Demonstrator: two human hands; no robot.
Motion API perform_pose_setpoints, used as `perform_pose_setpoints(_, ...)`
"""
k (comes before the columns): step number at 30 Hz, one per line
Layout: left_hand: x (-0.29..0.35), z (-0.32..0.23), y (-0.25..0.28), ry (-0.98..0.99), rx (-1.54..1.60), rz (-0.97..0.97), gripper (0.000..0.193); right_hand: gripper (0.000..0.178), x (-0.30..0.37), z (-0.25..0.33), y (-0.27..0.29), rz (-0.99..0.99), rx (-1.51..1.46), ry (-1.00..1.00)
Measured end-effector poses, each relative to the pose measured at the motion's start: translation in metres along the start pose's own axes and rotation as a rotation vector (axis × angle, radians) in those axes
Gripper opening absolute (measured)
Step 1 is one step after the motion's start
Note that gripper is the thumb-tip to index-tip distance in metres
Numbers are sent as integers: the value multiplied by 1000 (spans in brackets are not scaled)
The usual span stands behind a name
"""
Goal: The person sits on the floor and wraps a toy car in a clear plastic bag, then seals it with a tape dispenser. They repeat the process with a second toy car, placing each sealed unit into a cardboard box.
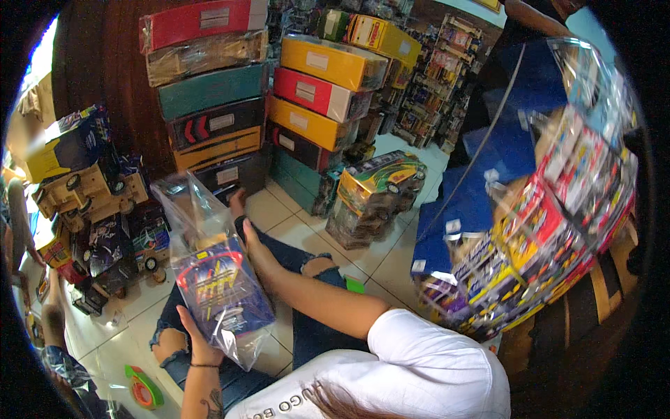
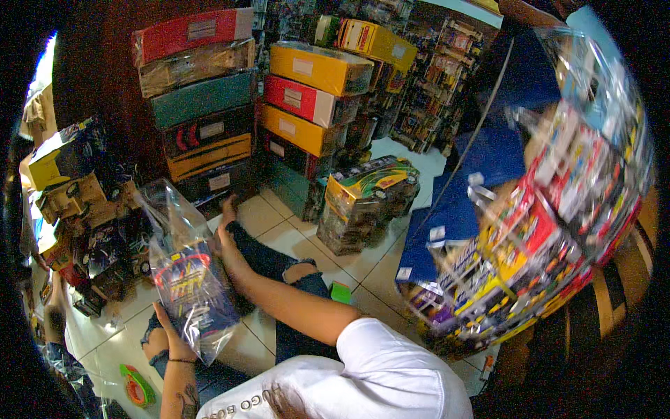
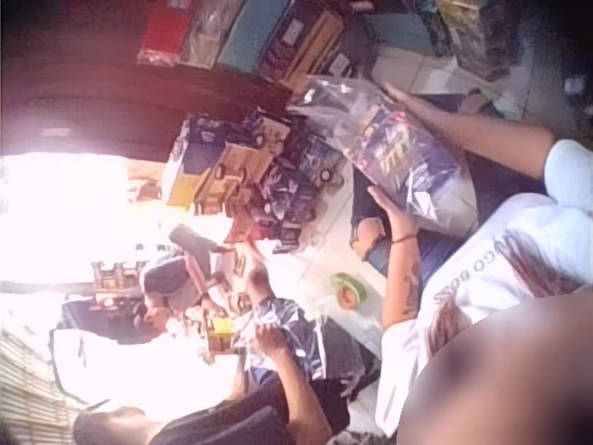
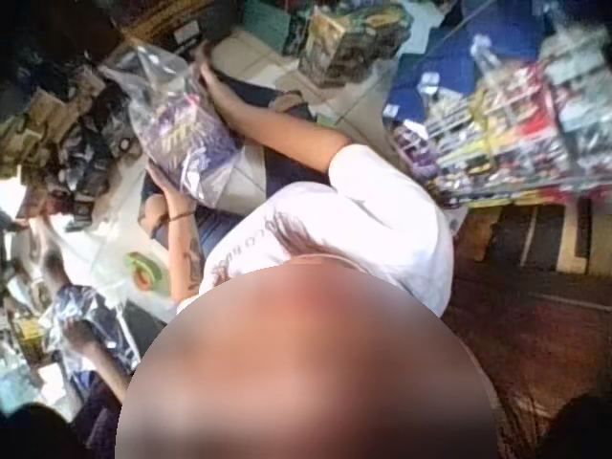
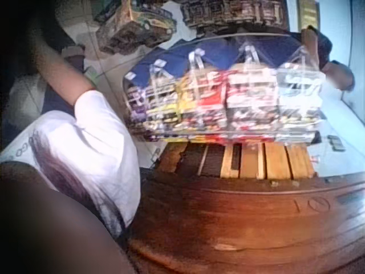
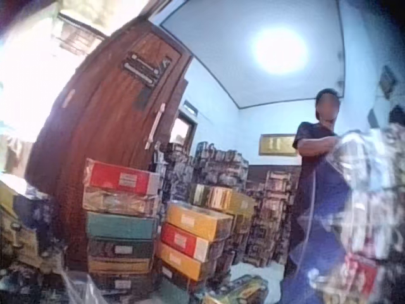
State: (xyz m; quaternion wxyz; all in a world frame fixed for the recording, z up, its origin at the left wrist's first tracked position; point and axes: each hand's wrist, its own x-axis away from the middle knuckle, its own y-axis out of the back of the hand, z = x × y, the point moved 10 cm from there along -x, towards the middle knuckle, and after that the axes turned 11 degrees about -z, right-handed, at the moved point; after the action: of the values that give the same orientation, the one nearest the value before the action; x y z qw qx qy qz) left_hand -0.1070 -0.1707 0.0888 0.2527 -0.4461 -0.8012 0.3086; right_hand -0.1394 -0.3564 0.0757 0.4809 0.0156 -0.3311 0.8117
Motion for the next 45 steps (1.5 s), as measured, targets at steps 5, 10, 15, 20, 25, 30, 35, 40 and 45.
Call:
perform_pose_setpoints(5,20,8,-11,90,-111,-13,77,78,37,-32,6,99,-19,-316)
perform_pose_setpoints(10,13,5,-11,85,-102,-109,70,66,49,-1,-5,-25,141,-251)
perform_pose_setpoints(15,-7,-30,-19,-210,-307,-148,61,91,30,101,-48,328,607,549)
perform_pose_setpoints(20,-1,-40,-37,-280,-424,-68,78,73,6,145,-115,584,1258,530)
perform_pose_setpoints(25,-27,-86,-25,-386,-546,-101,77,38,57,262,-134,277,823,1048)
perform_pose_setpoints(30,-113,-136,-46,-525,-1062,32,82,52,29,147,-87,291,1348,468)
perform_pose_setpoints(35,-150,-143,-109,-577,-1487,214,45,26,42,212,-132,416,679,952)
perform_pose_setpoints(40,-151,-170,-128,-740,-1514,34,34,41,30,140,-88,521,787,332)
perform_pose_setpoints(45,-155,-161,-145,-767,-1220,129,30,40,10,123,-93,607,1116,512)
